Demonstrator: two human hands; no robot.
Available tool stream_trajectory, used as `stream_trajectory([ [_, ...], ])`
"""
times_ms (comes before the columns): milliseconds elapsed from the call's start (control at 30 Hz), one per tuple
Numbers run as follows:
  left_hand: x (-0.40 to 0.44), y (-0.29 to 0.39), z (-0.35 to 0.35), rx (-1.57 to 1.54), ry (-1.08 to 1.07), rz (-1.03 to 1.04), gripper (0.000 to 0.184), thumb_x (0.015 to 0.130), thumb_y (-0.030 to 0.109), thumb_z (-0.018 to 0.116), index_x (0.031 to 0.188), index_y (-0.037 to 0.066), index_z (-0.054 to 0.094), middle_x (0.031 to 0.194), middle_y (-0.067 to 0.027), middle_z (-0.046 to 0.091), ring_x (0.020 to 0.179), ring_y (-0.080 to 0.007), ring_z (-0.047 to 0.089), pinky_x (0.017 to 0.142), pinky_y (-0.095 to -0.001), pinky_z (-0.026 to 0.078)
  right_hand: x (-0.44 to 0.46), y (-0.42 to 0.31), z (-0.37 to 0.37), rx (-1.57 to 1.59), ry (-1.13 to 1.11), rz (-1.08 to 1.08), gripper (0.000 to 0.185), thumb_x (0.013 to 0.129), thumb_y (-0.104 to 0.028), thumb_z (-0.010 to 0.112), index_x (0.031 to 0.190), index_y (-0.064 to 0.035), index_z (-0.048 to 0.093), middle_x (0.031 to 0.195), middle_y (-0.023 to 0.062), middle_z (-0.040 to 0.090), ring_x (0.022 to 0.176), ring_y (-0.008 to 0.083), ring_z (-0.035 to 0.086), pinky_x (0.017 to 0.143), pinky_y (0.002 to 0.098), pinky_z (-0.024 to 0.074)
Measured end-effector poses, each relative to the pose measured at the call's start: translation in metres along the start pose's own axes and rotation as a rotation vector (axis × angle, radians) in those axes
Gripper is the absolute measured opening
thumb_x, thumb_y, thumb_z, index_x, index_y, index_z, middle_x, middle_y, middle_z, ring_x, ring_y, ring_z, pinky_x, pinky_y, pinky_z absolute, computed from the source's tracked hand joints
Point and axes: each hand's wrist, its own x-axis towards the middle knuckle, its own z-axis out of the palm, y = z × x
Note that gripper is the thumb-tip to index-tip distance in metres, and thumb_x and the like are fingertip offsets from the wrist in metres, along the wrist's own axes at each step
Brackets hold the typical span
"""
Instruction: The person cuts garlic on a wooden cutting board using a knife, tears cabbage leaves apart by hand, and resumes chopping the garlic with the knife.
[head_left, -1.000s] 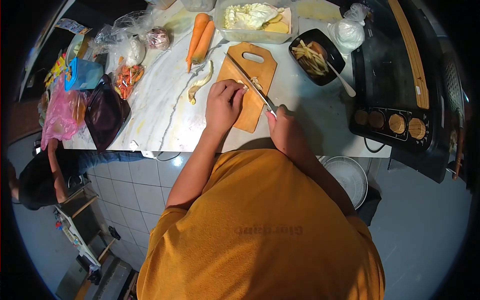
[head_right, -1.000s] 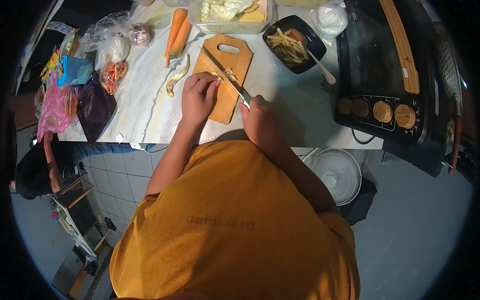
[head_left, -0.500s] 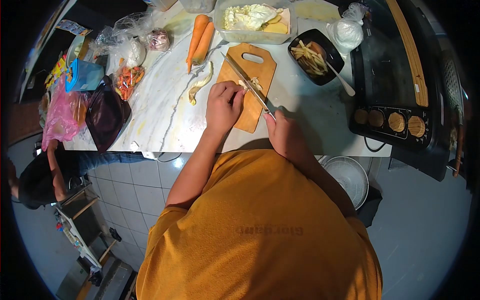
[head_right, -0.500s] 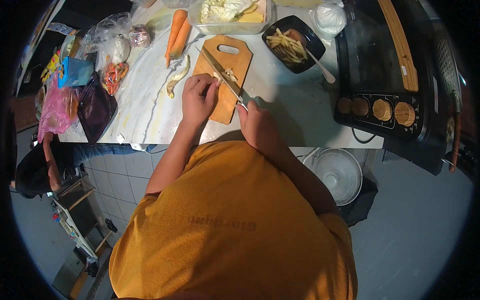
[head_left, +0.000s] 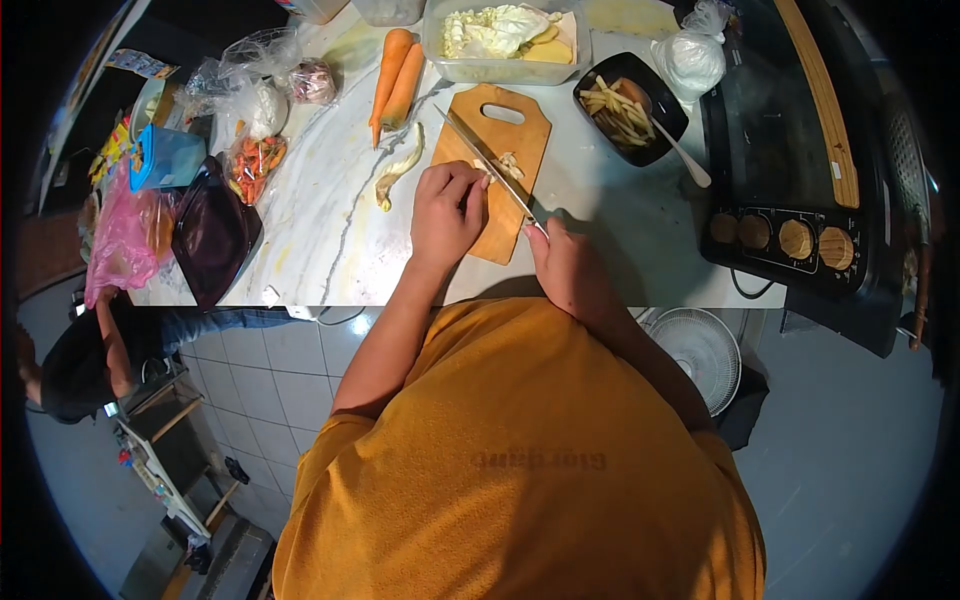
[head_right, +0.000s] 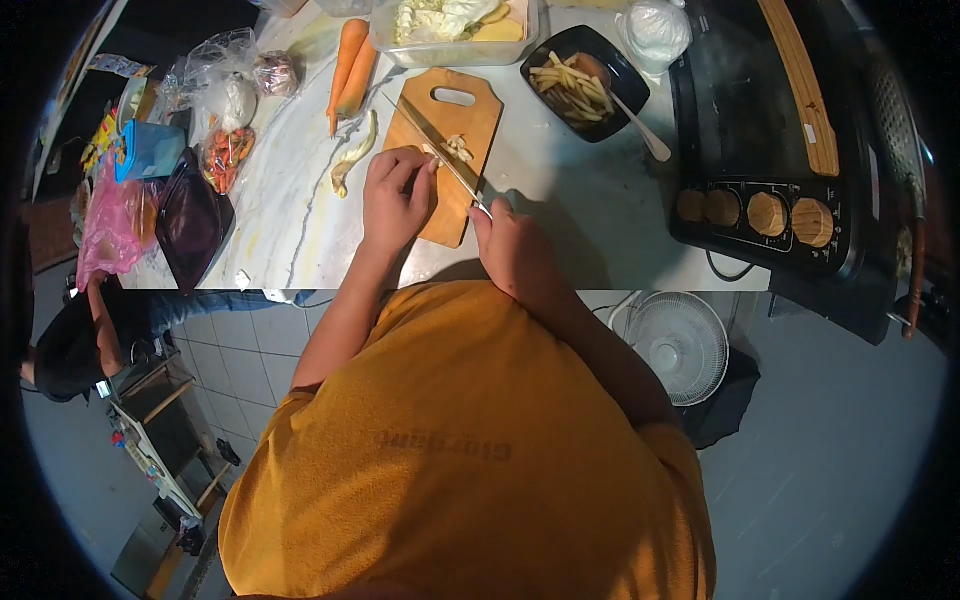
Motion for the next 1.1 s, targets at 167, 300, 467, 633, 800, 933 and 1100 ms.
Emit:
stream_trajectory([
  [167,-0.001,-0.001,0.000,0.002,-0.010,-0.005,0.004,0.084,0.003,0.070,0.088,0.001,0.070,0.089,-0.0111,0.064,0.088,-0.0308,0.059,0.079,-0.0394,0.048,0.002,0.003,0.003,-0.008,-0.010,0.015,0.036,0.100,-0.031,0.056,0.087,0.0024,0.056,0.069,0.0281,0.062,0.069,0.0485,0.062,0.058,0.0528,0.0491],
  [300,-0.001,-0.001,0.000,0.012,-0.009,-0.013,0.005,0.084,0.003,0.071,0.088,0.001,0.070,0.088,-0.0112,0.062,0.088,-0.0308,0.058,0.078,-0.0391,0.048,0.004,0.000,0.001,-0.040,-0.025,0.017,0.035,0.100,-0.031,0.056,0.087,0.0021,0.056,0.070,0.0277,0.062,0.069,0.0483,0.063,0.059,0.0529,0.0499],
  [467,0.000,0.000,0.001,0.036,0.010,-0.028,0.005,0.083,0.003,0.072,0.088,0.001,0.071,0.087,-0.0104,0.061,0.087,-0.0302,0.058,0.077,-0.0388,0.048,0.006,-0.001,0.000,-0.060,-0.055,0.041,0.035,0.100,-0.032,0.056,0.088,0.0016,0.056,0.071,0.0273,0.063,0.071,0.0478,0.063,0.060,0.0527,0.0507],
  [633,-0.001,-0.001,0.002,0.029,0.015,-0.016,0.005,0.083,0.003,0.073,0.087,0.001,0.071,0.087,-0.0101,0.060,0.085,-0.0294,0.058,0.074,-0.0388,0.049,0.008,0.001,0.002,-0.087,-0.050,0.031,0.035,0.098,-0.032,0.060,0.087,0.0015,0.056,0.070,0.0262,0.064,0.070,0.0461,0.065,0.059,0.0517,0.0520],
  [800,0.000,0.002,0.001,0.043,0.012,-0.014,0.006,0.082,0.003,0.074,0.087,0.001,0.071,0.087,-0.0106,0.060,0.082,-0.0291,0.059,0.072,-0.0377,0.049,0.009,-0.001,-0.001,-0.060,-0.058,0.038,0.034,0.099,-0.029,0.059,0.087,0.0022,0.056,0.071,0.0271,0.064,0.071,0.0463,0.065,0.059,0.0515,0.0518],
  [933,0.000,0.001,0.000,0.059,0.009,-0.004,0.007,0.081,0.002,0.074,0.088,0.002,0.072,0.088,-0.0112,0.060,0.081,-0.0287,0.060,0.071,-0.0368,0.049,0.011,-0.001,0.000,-0.072,-0.071,0.049,0.034,0.098,-0.030,0.060,0.087,0.0021,0.056,0.072,0.0271,0.065,0.071,0.0463,0.065,0.060,0.0517,0.0523],
  [1100,0.001,0.002,0.000,0.032,0.001,-0.013,0.007,0.080,0.001,0.072,0.087,0.001,0.070,0.086,-0.0110,0.058,0.083,-0.0299,0.059,0.071,-0.0392,0.049,0.014,0.005,0.001,-0.097,-0.092,0.044,0.036,0.098,-0.033,0.059,0.088,0.0018,0.057,0.074,0.0267,0.066,0.072,0.0463,0.066,0.061,0.0514,0.0534],
])
